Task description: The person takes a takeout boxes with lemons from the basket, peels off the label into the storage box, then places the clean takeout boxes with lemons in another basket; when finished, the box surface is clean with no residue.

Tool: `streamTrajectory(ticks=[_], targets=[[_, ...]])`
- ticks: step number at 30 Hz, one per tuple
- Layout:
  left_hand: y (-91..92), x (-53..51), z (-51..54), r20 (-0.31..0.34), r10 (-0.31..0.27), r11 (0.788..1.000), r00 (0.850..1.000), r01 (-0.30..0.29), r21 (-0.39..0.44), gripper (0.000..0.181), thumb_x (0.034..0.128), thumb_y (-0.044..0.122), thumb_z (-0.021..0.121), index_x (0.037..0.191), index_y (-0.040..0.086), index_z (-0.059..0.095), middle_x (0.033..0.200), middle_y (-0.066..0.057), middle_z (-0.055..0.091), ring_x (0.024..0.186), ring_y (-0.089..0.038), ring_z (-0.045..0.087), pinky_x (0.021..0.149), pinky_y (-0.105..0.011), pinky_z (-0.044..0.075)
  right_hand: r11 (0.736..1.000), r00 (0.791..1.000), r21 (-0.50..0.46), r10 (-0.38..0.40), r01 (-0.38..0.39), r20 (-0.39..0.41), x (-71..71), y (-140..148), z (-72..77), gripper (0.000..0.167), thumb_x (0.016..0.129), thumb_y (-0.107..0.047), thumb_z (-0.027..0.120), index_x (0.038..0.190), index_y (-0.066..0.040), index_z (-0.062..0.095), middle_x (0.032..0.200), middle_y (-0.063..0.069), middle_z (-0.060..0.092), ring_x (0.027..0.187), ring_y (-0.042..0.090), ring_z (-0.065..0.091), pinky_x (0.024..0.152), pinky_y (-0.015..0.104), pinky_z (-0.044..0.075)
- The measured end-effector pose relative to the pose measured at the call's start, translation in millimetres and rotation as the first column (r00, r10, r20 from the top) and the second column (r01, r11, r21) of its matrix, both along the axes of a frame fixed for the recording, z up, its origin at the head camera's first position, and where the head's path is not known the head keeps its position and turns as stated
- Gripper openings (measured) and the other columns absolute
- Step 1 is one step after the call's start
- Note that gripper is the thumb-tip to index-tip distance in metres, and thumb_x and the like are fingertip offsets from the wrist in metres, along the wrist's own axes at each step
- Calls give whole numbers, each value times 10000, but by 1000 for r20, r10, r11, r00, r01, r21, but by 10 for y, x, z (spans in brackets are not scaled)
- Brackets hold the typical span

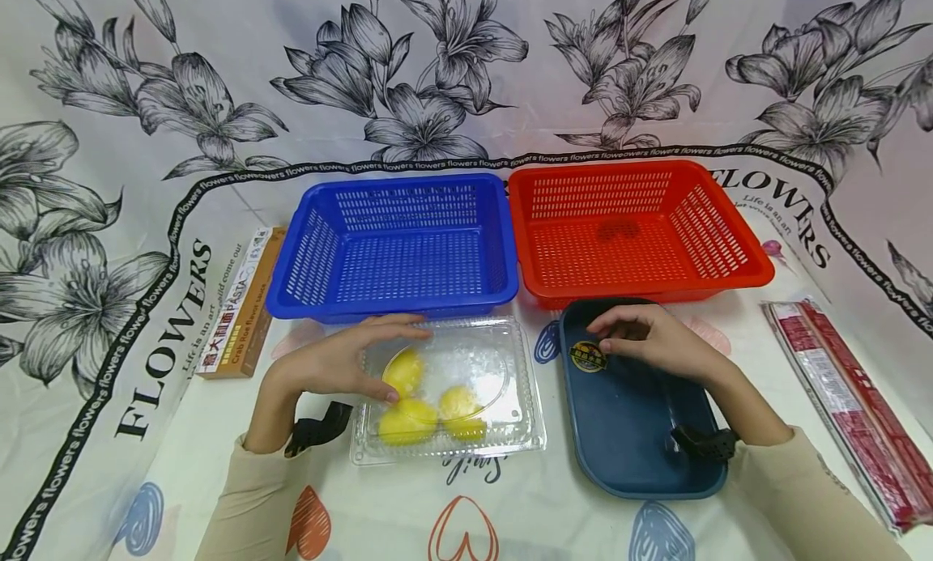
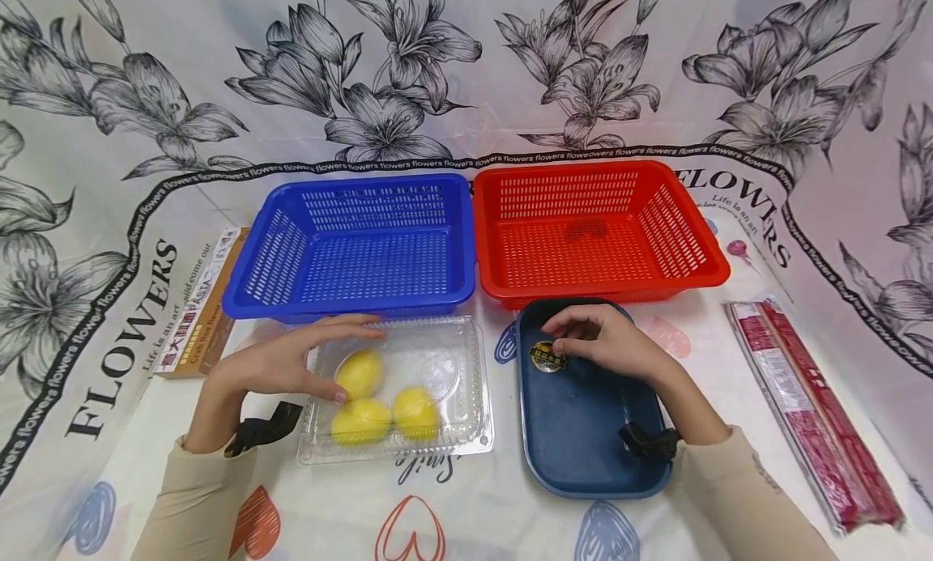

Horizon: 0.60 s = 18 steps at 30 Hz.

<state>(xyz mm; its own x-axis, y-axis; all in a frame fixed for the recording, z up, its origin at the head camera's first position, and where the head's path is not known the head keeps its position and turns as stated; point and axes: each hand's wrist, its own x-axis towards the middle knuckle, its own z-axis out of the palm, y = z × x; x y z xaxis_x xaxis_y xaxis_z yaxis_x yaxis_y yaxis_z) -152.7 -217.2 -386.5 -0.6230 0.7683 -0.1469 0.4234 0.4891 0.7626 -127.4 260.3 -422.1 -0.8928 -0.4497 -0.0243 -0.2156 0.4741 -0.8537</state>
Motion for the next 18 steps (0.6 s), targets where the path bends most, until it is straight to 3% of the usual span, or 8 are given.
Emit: streamTrajectory(ticks=[3,5,10,12,15,18], targets=[[-20,-11,12,3,0,1000,1000,0,5,794,800,259,863,1507,275,500,1658,-54,342,1552,-361,240,1187,-684,283,999,999,12,-37,36,3,16,62,117,278,940,-156,730,1191,-38,709,1089,206,720,873,195,674,757,244,587],[-33,-11,16,3,1,1000,1000,-1,10,784,809,261,858,1507,266,500,1653,-72,348,1549,-367,246,1192,-684,274,997,997,15,-72,72,-13,26,119,194,275,942,-169,730,1197,-70,714,1086,134,732,886,176,670,771,244,589],[-87,15,-9,-20,20,1000,1000,-20,-4,773,822,284,849,1509,270,495,1649,-94,352,1542,-389,253,1180,-692,287,988,988,-72,-144,140,-52,49,304,342,268,955,-102,701,1220,-62,701,1044,-57,740,894,147,684,789,213,593],[-112,29,-22,-19,36,999,999,-36,0,767,824,279,847,1507,273,496,1646,-91,359,1540,-390,256,1177,-700,283,980,982,-110,-175,168,-66,51,387,381,283,958,-65,686,1236,-14,679,1057,-48,749,906,129,700,799,194,592],[-146,54,-40,-21,64,998,998,-64,15,744,841,276,831,1505,275,495,1639,-96,367,1534,-395,261,1171,-726,261,959,959,-131,-264,250,-105,53,510,420,282,956,-42,680,1234,7,673,1057,-55,758,909,85,712,800,163,581],[-172,90,-57,-25,96,995,995,-96,19,709,878,278,798,1512,297,481,1639,-97,369,1535,-412,250,1151,-752,259,920,912,-158,-381,358,-153,40,634,433,263,951,-28,682,1212,1,684,1043,-111,754,895,47,703,777,133,565]])
